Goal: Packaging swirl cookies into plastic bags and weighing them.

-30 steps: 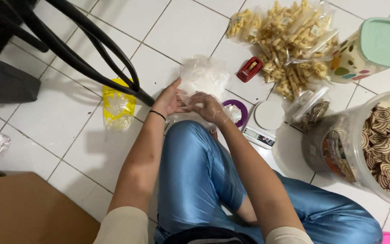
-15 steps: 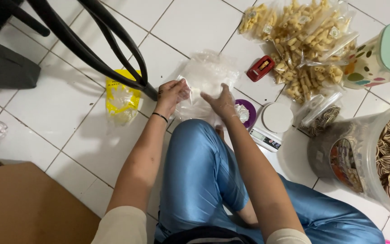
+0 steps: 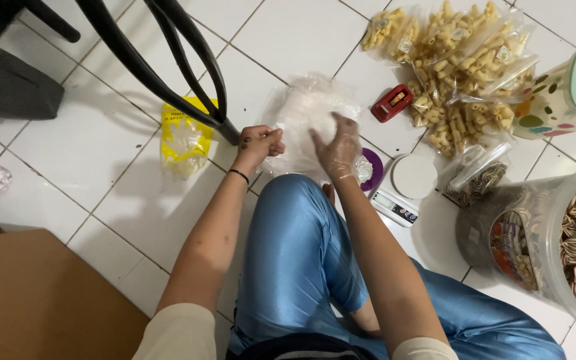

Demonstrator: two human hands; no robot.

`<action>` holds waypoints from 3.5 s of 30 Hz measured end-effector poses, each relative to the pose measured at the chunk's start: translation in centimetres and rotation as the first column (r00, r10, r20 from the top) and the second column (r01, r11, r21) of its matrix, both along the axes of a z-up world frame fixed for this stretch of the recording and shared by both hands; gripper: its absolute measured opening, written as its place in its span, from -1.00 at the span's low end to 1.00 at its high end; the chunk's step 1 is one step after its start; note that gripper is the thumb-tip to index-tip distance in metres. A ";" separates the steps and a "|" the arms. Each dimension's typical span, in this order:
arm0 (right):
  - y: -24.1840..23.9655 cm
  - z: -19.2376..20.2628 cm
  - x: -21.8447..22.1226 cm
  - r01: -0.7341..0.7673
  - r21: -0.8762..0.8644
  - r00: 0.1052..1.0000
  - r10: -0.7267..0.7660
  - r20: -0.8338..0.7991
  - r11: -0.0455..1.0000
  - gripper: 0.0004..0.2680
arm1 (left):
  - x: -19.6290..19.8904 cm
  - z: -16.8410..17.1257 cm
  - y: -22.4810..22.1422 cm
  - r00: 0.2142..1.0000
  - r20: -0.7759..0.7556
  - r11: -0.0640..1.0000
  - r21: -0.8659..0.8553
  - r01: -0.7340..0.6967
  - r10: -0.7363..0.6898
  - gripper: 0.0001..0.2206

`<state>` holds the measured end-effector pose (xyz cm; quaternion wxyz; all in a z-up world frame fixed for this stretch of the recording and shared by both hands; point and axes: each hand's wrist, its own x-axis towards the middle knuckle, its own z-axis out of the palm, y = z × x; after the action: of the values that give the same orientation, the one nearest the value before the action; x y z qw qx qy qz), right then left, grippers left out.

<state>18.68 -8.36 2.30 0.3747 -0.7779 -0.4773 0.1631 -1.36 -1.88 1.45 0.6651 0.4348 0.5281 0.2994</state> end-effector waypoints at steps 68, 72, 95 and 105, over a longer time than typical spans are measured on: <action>-25.8 -2.6 21.4 0.545 -0.054 0.665 -0.470 -0.580 0.837 -0.82 | 22.8 0.3 -10.7 0.880 -0.242 0.880 0.150 0.450 -0.409 -0.85; -26.4 1.3 19.4 0.557 0.167 0.792 -0.459 -0.403 0.814 -0.83 | 22.3 4.3 -13.3 0.808 -0.521 0.701 0.466 0.540 -0.275 -0.59; -23.9 2.0 14.2 0.054 0.243 0.996 -0.035 -0.084 0.969 -0.66 | 23.9 3.5 -17.4 0.756 -0.264 0.667 0.359 0.653 -0.599 -0.76; -23.9 2.3 14.4 0.036 0.188 0.978 0.004 -0.207 0.981 -0.80 | 23.9 3.1 -17.4 0.752 -0.255 0.625 0.431 0.651 -0.607 -0.70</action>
<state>33.09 -32.23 4.64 0.4963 -0.7211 -0.4430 0.1933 22.56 -19.29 4.58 0.5699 0.7588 0.2751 0.1541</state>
